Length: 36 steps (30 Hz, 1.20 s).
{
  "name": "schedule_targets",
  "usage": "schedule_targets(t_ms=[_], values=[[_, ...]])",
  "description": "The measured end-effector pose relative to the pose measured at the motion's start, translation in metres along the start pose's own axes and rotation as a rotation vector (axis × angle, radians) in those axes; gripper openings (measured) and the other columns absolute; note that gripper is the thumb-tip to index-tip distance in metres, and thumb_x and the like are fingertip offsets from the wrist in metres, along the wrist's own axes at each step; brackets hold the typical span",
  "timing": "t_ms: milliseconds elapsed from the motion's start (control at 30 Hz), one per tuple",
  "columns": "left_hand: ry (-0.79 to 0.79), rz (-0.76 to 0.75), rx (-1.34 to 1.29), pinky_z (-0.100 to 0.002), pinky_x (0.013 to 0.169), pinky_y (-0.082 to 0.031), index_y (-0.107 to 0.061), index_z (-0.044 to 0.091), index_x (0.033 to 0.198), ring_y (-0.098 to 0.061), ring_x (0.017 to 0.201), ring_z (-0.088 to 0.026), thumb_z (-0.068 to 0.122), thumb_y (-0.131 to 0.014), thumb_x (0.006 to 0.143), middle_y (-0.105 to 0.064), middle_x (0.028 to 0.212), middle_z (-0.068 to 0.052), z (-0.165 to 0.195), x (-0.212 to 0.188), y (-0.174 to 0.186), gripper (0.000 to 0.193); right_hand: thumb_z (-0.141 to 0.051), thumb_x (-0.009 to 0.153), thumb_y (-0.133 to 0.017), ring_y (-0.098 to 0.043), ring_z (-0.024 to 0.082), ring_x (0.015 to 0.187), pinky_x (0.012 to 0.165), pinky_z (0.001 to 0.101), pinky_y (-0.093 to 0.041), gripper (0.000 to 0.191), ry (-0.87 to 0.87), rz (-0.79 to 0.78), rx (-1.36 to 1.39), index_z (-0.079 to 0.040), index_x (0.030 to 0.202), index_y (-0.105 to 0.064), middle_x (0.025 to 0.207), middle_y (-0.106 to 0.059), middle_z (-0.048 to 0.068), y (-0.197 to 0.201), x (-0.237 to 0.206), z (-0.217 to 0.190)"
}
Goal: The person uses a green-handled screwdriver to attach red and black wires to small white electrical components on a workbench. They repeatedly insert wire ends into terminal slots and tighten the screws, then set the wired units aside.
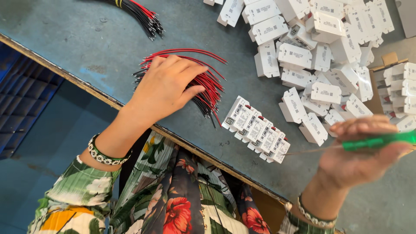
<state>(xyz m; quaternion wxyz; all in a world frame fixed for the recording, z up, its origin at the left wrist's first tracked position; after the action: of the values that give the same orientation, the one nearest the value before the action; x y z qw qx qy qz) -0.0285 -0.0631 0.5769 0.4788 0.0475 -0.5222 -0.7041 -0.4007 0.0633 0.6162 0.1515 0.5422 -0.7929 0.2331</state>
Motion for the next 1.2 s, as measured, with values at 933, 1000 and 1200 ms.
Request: schedule_targets(t_ms=[933,1000,1200], values=[[-0.246,-0.003,-0.054,-0.041,0.099,-0.036,-0.073,0.020,0.094,-0.059,0.097,-0.017,0.015,-0.066,0.093,-0.061,0.096,0.006,0.037,0.007,-0.030,0.008,-0.053,0.111,-0.056,-0.062,0.020,0.050,0.045,0.0280,-0.051,0.069,0.195,-0.124,-0.327,-0.034,0.158,-0.008,0.080,-0.069,0.017,-0.108,-0.039,0.054],[-0.225,0.005,-0.054,-0.041,0.099,-0.035,-0.072,0.019,0.093,-0.060,0.097,-0.016,0.015,-0.065,0.092,-0.061,0.097,0.005,0.037,-0.001,-0.033,0.008,-0.051,0.112,-0.055,-0.061,0.019,0.048,0.045,0.0272,-0.051,0.069,0.208,-0.127,-0.344,-0.034,0.160,-0.008,0.080,-0.069,0.017,-0.112,-0.043,0.054],[-0.187,0.049,-0.068,-0.043,0.102,-0.036,-0.071,0.018,0.095,-0.061,0.100,-0.016,0.015,-0.064,0.092,-0.061,0.098,0.004,0.027,-0.013,-0.033,0.008,-0.049,0.113,-0.052,-0.062,0.019,0.049,0.047,0.0268,-0.053,0.066,0.247,-0.193,-0.378,-0.033,0.159,-0.008,0.083,-0.070,0.019,-0.126,-0.048,0.055]])
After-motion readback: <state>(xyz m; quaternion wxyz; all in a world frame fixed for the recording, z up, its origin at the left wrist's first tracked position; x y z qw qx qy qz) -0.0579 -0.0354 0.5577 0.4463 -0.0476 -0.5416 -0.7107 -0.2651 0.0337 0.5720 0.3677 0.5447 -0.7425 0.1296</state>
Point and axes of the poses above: each hand's wrist, its own x-axis towards the middle knuckle, its own y-axis out of the back of the hand, z = x × y, the point moved 10 cm from there along x, towards the middle knuckle
